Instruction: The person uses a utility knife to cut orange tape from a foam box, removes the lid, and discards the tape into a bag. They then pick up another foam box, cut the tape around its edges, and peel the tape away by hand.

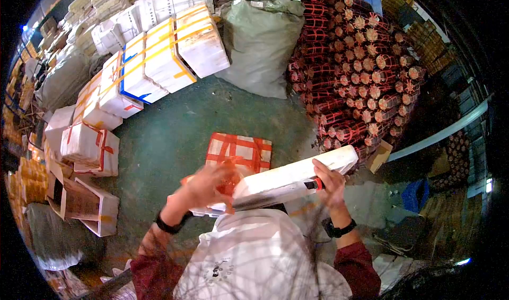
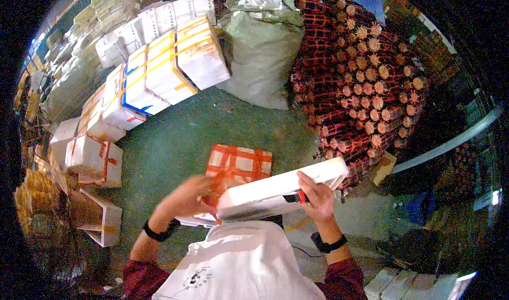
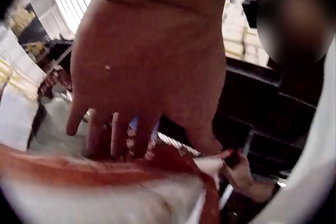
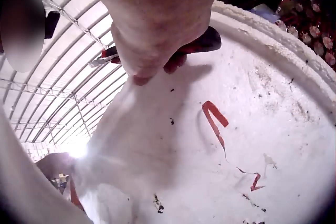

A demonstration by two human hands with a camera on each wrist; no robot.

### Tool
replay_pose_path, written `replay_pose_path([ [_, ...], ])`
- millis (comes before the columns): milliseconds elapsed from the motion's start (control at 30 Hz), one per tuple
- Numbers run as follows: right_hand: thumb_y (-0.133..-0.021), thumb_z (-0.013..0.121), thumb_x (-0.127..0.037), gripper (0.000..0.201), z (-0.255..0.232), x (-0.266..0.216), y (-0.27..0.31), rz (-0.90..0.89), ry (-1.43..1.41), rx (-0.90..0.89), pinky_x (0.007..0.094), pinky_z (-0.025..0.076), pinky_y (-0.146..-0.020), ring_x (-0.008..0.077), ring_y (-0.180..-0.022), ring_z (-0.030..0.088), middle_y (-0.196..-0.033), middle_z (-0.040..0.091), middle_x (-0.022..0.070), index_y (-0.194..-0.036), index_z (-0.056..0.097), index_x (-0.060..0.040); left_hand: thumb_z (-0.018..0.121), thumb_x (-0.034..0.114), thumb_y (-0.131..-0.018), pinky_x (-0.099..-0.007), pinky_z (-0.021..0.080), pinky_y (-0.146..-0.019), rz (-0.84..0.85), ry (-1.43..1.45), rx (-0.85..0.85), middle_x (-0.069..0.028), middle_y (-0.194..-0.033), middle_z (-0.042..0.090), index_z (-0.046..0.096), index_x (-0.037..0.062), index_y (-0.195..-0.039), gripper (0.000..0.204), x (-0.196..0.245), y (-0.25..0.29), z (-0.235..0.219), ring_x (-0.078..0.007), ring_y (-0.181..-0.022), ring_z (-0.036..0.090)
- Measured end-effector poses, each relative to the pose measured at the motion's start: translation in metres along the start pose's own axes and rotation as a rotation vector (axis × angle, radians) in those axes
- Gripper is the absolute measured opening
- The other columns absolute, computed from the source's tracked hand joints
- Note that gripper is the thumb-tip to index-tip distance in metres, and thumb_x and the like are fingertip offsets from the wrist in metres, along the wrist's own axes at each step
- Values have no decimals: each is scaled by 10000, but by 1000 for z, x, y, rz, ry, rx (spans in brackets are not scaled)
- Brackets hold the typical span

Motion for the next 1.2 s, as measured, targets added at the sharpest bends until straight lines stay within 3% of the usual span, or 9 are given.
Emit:
replay_pose_path([
  [200, -646, 678, -5, 463, -8, 3, 3, -9, 7, -5, 347, 505, -620, 253, -711, 657, -1241, 668, 157, -1108, 655, -29, 608, 202, -943, -379, 533, -716, -630, 634, 22, -197, -916, 691, 666, -6, -1073, 252, -5, 9, 43, -365, -802, 675],
  [233, -651, 671, 1, 462, -9, 3, 2, -12, 12, -13, 348, 507, -622, 253, -721, 662, -1242, 668, 156, -1111, 653, -30, 559, 138, -966, -361, 529, -662, -399, 590, 181, -203, -747, 671, 674, -32, -980, 206, -7, 6, 44, -342, -716, 678],
  [533, -627, 641, 9, 477, -5, 19, 5, 49, -48, -68, 351, 512, -665, 241, -737, 657, -1265, 662, 125, -1101, 643, -46, 553, 112, -967, -410, 479, -610, -614, 547, 425, -275, -758, 615, 619, -74, -872, 218, -26, 22, 61, -400, -666, 621],
  [633, -766, 587, -52, 320, -5, 25, 7, 29, 38, -128, 366, 533, -682, 317, -810, 695, -1190, 681, 185, -1082, 626, -18, 549, 120, -977, -395, 467, -592, -737, 491, 457, -231, -700, 631, 614, -89, -848, 254, -48, 30, 83, -322, -625, 626],
  [733, -633, 641, 14, 495, -13, 22, 3, -4, 57, -144, 358, 497, -675, 231, -752, 665, -1282, 657, 100, -1115, 644, -97, 533, 146, -1001, -371, 477, -596, -818, 1004, 524, -133, -701, 659, 616, -94, -821, 311, -79, 34, 115, -208, -623, 618],
  [833, -774, 606, 74, 299, -7, 33, 7, 53, 22, -65, 363, 540, -677, 328, -817, 693, -1219, 669, 179, -1054, 614, -30, 498, 164, -1030, -333, 494, -612, -925, 1158, 506, -48, -760, 650, 624, -75, -857, 321, -61, 26, 107, -125, -668, 599],
  [933, -894, 647, 20, 202, 4, 64, 26, 526, -27, 191, 261, 506, -627, 139, -701, 619, -1161, 710, 85, -1080, 621, -57, 459, 174, -1051, -312, 520, -651, -802, 1195, 584, -42, -828, 649, 616, -47, -920, 301, -42, 7, 89, -125, -687, 603],
  [1067, -953, 656, -166, 165, 25, 4, 19, 1135, -555, 421, 238, 462, -550, 88, -612, 566, -795, 629, 22, -1052, 630, -37, 449, 178, -1055, -299, 533, -679, -864, 1322, 724, -29, -828, 622, 592, -25, -921, 282, -33, -7, 86, -114, -715, 598],
  [1200, -873, 756, -222, 267, 101, -21, 5, 1177, -893, 244, 244, 456, -476, 101, -530, 580, -681, 604, 17, -946, 595, -22, 459, 194, -1057, -267, 491, -665, -826, 1273, 847, 2, -790, 570, 587, -10, -912, 281, -18, -12, 98, -87, -720, 544],
])
Point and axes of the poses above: each hand's wrist, its own y-axis away from the middle knuckle, its own z-axis out of the palm, x = y × z, the point moved 6 cm from there along -y, towards the middle knuckle
